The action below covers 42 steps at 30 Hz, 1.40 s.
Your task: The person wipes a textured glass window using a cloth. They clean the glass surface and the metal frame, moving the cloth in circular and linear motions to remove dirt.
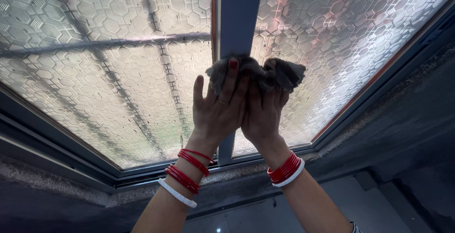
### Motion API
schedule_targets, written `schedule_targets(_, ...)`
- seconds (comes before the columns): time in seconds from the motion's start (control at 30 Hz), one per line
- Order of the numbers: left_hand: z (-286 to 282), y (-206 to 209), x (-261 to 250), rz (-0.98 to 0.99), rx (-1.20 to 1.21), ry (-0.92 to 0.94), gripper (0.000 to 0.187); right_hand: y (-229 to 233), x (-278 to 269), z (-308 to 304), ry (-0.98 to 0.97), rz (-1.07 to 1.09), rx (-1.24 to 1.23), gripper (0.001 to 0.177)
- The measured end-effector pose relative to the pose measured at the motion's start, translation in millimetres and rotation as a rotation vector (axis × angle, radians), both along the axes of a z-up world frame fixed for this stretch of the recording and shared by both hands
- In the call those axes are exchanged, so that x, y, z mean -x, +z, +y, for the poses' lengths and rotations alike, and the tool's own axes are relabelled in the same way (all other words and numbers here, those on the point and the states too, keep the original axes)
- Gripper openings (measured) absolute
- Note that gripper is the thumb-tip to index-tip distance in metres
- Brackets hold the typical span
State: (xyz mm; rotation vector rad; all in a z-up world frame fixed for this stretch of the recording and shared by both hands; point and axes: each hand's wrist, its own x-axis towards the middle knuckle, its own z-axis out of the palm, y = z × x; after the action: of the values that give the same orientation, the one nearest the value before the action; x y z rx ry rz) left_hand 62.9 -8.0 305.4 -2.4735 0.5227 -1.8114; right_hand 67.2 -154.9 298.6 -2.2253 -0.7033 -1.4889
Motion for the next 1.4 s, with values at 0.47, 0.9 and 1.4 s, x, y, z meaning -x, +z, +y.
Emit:
schedule_targets(0.47,5.7,-41.8,9.0,0.114,0.01,-0.119,0.047,-29.8,15.8,0.5,-0.022,0.063,0.055,0.048)
schedule_targets(0.9,13.8,-16.7,-6.7,0.035,0.115,-0.427,0.049,-10.8,8.1,8.4,-0.013,0.037,0.001,0.054)
schedule_targets(1.4,16.0,-147.8,8.8,0.188,-0.128,-0.027,0.051,-124.7,19.5,-0.5,-0.099,0.18,0.102,0.049)
